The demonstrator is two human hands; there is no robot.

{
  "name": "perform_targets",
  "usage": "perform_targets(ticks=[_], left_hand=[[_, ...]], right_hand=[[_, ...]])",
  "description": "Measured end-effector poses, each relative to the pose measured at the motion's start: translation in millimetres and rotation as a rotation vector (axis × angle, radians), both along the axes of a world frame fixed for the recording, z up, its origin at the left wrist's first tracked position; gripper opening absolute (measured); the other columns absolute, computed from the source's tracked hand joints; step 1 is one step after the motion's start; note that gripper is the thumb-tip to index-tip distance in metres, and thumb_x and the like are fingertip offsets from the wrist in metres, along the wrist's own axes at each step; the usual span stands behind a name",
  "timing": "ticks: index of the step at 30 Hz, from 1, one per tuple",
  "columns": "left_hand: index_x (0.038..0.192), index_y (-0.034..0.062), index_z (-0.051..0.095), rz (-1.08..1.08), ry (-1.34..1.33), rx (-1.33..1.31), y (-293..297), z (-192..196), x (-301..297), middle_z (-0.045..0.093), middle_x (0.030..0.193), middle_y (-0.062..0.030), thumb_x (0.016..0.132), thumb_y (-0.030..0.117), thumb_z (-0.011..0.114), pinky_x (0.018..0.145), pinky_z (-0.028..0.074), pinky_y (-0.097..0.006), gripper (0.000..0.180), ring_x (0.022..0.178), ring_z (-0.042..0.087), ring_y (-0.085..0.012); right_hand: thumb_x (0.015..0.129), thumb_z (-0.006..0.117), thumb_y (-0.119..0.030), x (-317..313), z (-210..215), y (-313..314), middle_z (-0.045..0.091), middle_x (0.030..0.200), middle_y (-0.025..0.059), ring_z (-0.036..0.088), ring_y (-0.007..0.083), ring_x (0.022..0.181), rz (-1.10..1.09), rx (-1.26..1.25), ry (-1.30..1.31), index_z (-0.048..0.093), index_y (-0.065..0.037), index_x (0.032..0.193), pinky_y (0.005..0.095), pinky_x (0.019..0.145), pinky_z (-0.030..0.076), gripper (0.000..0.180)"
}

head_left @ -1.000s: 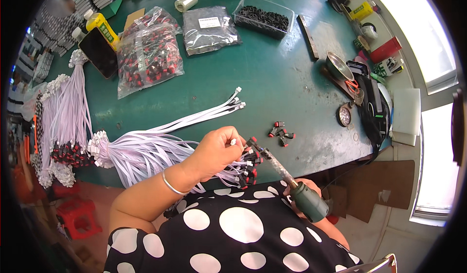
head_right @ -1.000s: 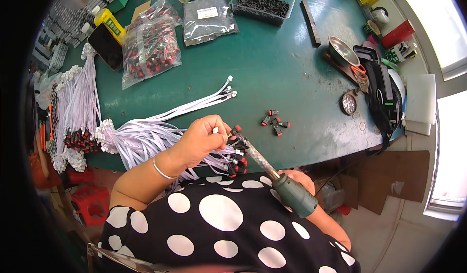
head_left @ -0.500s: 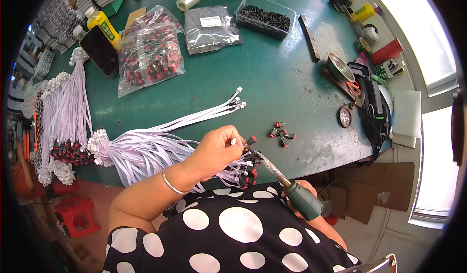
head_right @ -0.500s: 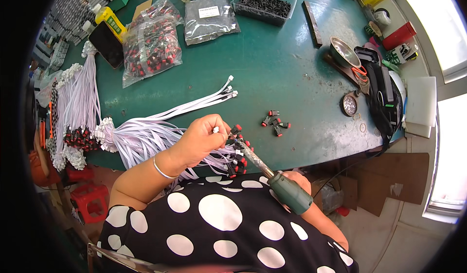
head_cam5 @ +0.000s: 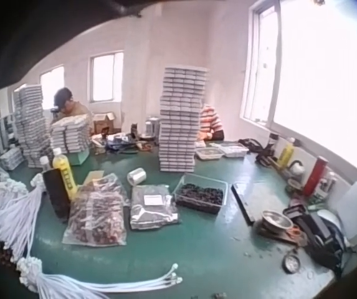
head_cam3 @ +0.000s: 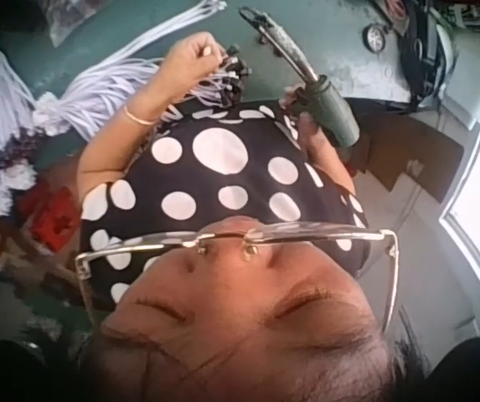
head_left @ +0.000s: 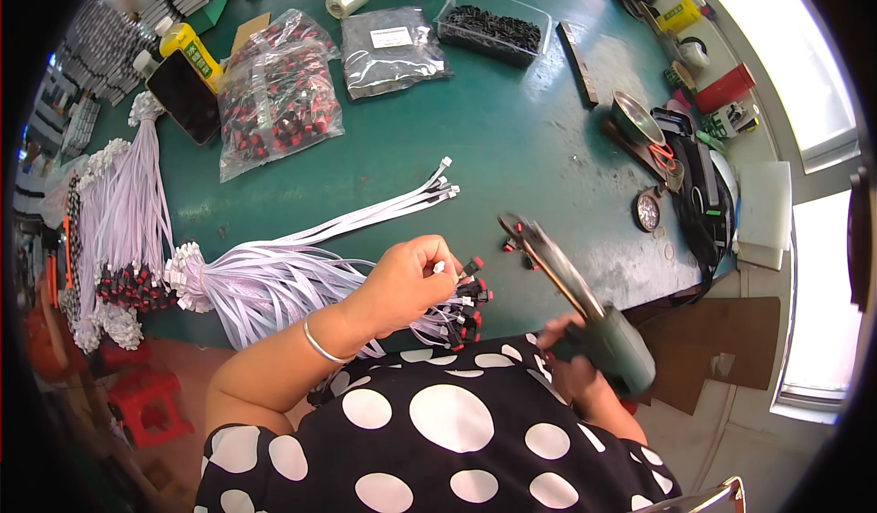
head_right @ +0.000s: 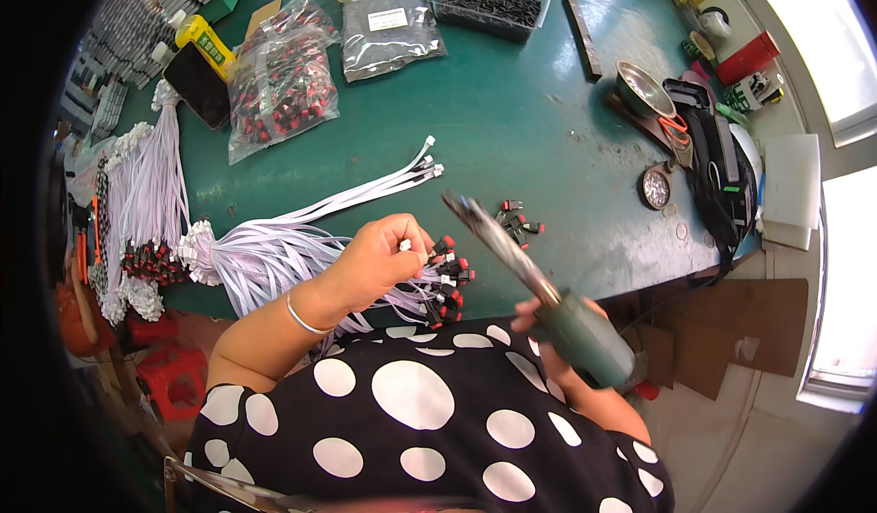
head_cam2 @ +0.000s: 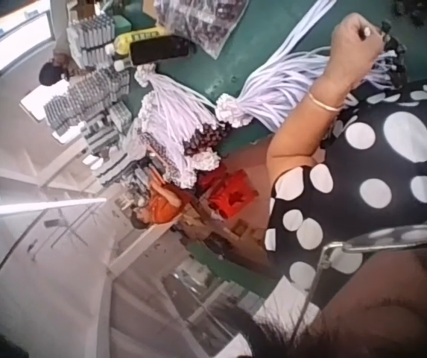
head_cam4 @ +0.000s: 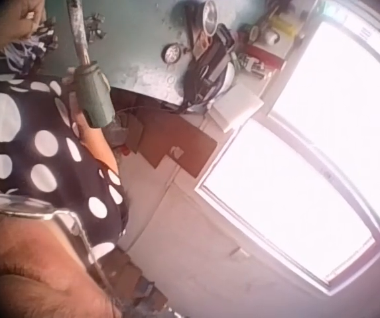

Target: The person picks up a white wire harness, aligns its connector with a small component, and joins them using a glue gun. They repeat this process for several more wires before setting the glue gun down on the table.

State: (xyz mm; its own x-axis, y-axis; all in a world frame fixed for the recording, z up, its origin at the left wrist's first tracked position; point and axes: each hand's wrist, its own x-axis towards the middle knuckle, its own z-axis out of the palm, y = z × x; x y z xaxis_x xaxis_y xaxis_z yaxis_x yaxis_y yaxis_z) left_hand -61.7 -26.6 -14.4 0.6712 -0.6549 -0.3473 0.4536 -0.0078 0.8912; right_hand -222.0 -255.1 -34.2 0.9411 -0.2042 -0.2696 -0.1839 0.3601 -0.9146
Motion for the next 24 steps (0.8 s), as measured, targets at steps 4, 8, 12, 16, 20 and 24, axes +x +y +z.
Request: perform_targets(ticks=[4, 8, 12, 16, 20, 24], left_hand=[[0.076, 0.0010, 0.049, -0.084, -0.023, 0.003, 4, 10, -4, 0.052, 0.089, -0.0083, 0.075, -0.005, 0.052, 0.059, 0.040, -0.021, 0.007, 0.068, 0.046, -0.0076], [0.075, 0.0009, 0.050, -0.134, -0.030, 0.019, 7, 18, -6, 0.053, 0.088, -0.0076, 0.076, -0.005, 0.051, 0.060, 0.042, -0.022, 0.006, 0.068, 0.048, -0.0087], [0.076, 0.0010, 0.050, -0.136, -0.020, -0.049, 6, 12, -7, 0.053, 0.086, -0.0074, 0.076, -0.005, 0.051, 0.059, 0.043, -0.022, 0.006, 0.067, 0.049, -0.0088], [0.079, 0.0013, 0.050, -0.141, -0.015, 0.066, 4, 13, -6, 0.053, 0.082, -0.0048, 0.079, -0.002, 0.052, 0.056, 0.042, -0.021, 0.004, 0.065, 0.051, -0.0083], [0.081, 0.0023, 0.051, -0.156, -0.025, 0.136, 2, 17, -4, 0.052, 0.075, -0.0007, 0.082, 0.003, 0.055, 0.054, 0.040, -0.019, 0.004, 0.061, 0.050, -0.0064], [0.085, 0.0026, 0.051, -0.174, -0.063, 0.134, 2, 22, -1, 0.052, 0.072, 0.0009, 0.082, 0.004, 0.058, 0.053, 0.040, -0.017, 0.007, 0.060, 0.049, -0.0049]], right_hand=[[0.071, 0.063, -0.002, 51, 20, 30, 0.062, 0.090, 0.0091, 0.060, 0.0189, 0.072, 0.104, -0.128, -0.081, 0.056, -0.002, 0.102, 0.0274, 0.064, 0.047, 0.032], [0.065, 0.064, 0.001, 80, 22, 53, 0.059, 0.089, 0.0078, 0.056, 0.0217, 0.084, 0.178, -0.582, -0.312, 0.056, -0.005, 0.101, 0.0327, 0.073, 0.045, 0.038], [0.066, 0.064, -0.001, 78, 19, 61, 0.059, 0.085, 0.0034, 0.053, 0.0182, 0.088, 0.159, -0.419, -0.189, 0.058, -0.006, 0.097, 0.0314, 0.077, 0.044, 0.032], [0.072, 0.063, -0.004, 77, 34, 62, 0.060, 0.086, 0.0008, 0.055, 0.0112, 0.082, 0.173, -0.158, 0.124, 0.058, -0.006, 0.094, 0.0270, 0.074, 0.045, 0.023], [0.075, 0.062, -0.006, 76, 31, 64, 0.059, 0.086, 0.0002, 0.055, 0.0080, 0.079, 0.130, -0.206, 0.058, 0.058, -0.006, 0.093, 0.0251, 0.071, 0.046, 0.019], [0.074, 0.059, -0.001, 78, 32, 66, 0.056, 0.082, 0.0010, 0.052, 0.0080, 0.073, 0.027, -0.173, 0.038, 0.056, -0.003, 0.090, 0.0225, 0.063, 0.043, 0.017]])
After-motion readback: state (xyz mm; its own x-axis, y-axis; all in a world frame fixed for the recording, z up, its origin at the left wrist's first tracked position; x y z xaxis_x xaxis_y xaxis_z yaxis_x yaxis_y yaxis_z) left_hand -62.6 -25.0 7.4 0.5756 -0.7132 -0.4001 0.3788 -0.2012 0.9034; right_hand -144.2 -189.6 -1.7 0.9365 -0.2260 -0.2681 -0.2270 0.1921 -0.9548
